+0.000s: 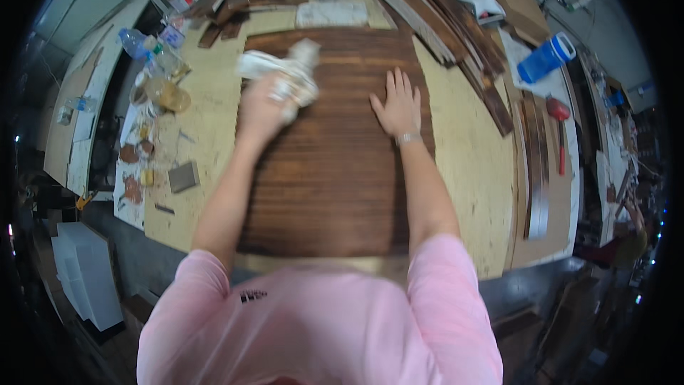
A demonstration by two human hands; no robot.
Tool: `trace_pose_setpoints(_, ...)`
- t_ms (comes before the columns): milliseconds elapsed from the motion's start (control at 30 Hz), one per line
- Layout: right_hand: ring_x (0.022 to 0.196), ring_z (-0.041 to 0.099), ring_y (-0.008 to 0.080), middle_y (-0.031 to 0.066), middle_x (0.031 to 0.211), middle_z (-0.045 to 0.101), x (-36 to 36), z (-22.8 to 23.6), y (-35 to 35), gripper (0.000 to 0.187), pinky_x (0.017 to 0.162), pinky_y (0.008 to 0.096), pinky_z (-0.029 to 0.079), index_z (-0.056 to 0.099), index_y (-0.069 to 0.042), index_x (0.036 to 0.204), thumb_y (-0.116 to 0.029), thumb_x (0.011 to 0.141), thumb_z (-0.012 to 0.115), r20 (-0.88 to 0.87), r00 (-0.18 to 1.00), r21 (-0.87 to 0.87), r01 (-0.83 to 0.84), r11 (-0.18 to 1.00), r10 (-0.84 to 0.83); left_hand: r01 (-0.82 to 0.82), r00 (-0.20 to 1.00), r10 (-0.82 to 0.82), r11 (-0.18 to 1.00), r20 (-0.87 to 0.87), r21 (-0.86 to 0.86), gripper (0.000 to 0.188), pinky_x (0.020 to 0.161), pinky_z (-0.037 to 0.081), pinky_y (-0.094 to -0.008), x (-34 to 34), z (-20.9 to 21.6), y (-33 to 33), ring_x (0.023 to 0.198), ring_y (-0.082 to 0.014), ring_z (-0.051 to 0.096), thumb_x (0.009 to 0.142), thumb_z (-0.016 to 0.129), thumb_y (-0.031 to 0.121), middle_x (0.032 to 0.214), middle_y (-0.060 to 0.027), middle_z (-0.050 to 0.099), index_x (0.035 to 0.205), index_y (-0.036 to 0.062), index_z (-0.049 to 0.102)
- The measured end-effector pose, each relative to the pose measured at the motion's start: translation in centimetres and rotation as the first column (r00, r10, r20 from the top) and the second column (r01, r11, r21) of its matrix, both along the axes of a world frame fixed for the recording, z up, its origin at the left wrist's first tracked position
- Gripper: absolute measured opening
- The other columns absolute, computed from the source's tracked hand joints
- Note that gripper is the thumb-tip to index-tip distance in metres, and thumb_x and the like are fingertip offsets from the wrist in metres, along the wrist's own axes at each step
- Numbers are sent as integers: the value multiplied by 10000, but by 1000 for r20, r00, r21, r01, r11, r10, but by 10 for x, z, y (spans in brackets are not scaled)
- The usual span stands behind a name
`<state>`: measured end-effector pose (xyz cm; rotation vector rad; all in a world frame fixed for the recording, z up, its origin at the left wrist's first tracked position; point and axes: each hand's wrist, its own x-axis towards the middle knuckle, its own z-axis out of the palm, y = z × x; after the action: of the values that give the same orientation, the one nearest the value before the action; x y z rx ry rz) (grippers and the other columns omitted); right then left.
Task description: The person wipes a slatted wood panel with a cloth and applies a substance using a sponge, then flips several wood slats and rubs them with the sponge.
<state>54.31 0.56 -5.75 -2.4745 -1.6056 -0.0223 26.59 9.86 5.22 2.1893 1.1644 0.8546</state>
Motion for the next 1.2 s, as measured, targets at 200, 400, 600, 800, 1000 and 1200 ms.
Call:
trace_pose_setpoints(200,1548,222,272,105,1686,237,-1,2,7,795,1244,524,208,301,-71,1592,-489,961,545,25,998,-66,-47,997,49,417,855,-340,900,-392,128,574,1203,258,-579,95,-88,3,1495,-332,331,908,687,361,1575,-131,432,1430,159,561)
trace_pose_setpoints(400,1541,237,290,117,1684,239,1,1,6,771,1246,523,200,299,-56,1588,-487,987,517,51,998,-40,-28,999,30,229,927,-199,972,-319,59,543,1219,297,-466,-10,-98,61,1459,-280,429,955,682,387,1517,-120,525,1409,108,576)
trace_pose_setpoints(600,1531,259,303,129,1675,258,-3,3,7,759,1240,524,212,325,-43,1573,-497,993,506,66,997,-1,-38,999,38,-337,941,330,889,-76,-309,515,1003,496,-421,-121,-87,151,1171,-316,654,942,682,241,1313,-202,663,1404,36,583)
trace_pose_setpoints(800,1526,269,307,130,1670,270,-3,2,9,761,1237,524,218,331,-45,1571,-497,987,516,79,996,-3,-41,999,42,-27,949,77,986,-304,165,485,1117,353,-472,69,-114,179,1324,-331,463,853,730,358,1353,-164,557,1231,57,685)
trace_pose_setpoints(1000,1498,297,345,177,1635,313,-4,18,11,759,1230,522,219,331,-47,1574,-530,1005,468,34,999,-293,11,956,-1,565,814,-571,739,103,-366,361,1013,487,-410,252,-91,58,1117,-303,665,851,744,146,1159,-176,727,1200,55,737)
trace_pose_setpoints(1200,1512,286,312,151,1630,334,-5,17,10,773,1245,496,198,350,-49,1560,-505,965,535,4,1000,-122,-9,993,9,344,939,-344,938,14,36,496,915,562,-387,203,-39,107,1082,-267,704,784,811,239,1218,-131,722,1271,215,719)
